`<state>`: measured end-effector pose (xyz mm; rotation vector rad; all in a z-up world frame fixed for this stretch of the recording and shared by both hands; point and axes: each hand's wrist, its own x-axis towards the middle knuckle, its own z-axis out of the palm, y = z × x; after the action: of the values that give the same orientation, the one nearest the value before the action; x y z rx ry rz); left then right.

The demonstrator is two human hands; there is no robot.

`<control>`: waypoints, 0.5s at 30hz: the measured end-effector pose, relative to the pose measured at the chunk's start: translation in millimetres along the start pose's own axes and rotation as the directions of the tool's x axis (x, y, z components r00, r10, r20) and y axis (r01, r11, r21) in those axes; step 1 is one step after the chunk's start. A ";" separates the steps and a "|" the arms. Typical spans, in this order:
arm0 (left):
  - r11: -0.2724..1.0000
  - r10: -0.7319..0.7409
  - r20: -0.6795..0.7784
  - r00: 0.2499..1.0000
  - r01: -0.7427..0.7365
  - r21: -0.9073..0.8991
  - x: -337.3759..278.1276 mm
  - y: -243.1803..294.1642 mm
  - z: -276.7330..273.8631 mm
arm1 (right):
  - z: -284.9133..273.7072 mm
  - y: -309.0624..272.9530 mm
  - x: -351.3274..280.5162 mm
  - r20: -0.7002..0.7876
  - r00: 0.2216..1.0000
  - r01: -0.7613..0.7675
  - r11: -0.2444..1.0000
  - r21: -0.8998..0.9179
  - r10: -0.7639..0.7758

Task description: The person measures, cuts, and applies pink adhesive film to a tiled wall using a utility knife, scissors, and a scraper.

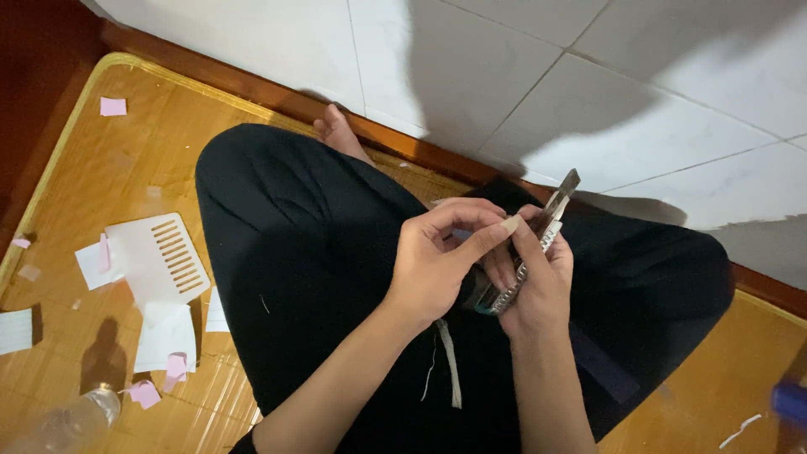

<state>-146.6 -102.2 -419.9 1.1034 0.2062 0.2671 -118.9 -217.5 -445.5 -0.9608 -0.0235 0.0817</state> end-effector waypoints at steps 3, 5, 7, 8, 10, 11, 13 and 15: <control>1.000 -0.009 -0.013 1.000 0.009 -0.008 0.6 2.1 -1.0 | -2.0 2.3 1.8 0.049 0.999 -0.020 0.997 0.078 0.016; 0.998 -0.009 0.013 1.000 0.009 -0.068 2.5 -4.8 -4.4 | -6.8 3.6 3.2 0.063 0.996 -0.077 0.991 0.113 0.070; 0.992 -0.005 0.038 0.999 0.010 -0.127 3.7 -3.7 -5.8 | -10.5 4.2 5.2 0.080 0.989 -0.134 0.980 0.147 0.124; 0.990 0.007 0.078 0.997 0.004 -0.142 3.3 1.1 -6.1 | -11.4 4.7 5.7 0.108 0.984 -0.159 0.977 0.140 0.145; 0.988 0.019 0.113 0.993 -0.001 -0.156 3.5 -2.1 -9.9 | -12.3 4.6 5.6 0.135 0.976 -0.188 0.973 0.135 0.170; 0.979 0.027 0.133 0.991 0.000 -0.204 4.2 -10.0 -13.4 | -12.3 4.0 5.2 0.156 0.969 -0.208 0.971 0.116 0.189; 0.968 0.036 0.147 0.988 0.002 -0.250 6.5 -25.3 -20.1 | -13.1 4.6 5.4 0.177 0.961 -0.233 0.967 0.099 0.213; 0.956 0.038 0.161 0.986 0.012 -0.294 8.4 -40.2 -27.4 | -14.6 7.3 4.9 0.227 0.949 -0.249 0.962 0.111 0.219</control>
<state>-142.3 -93.4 -468.3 0.8256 0.0093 0.2088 -113.6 -224.9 -459.9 -0.8091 -0.1001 0.4024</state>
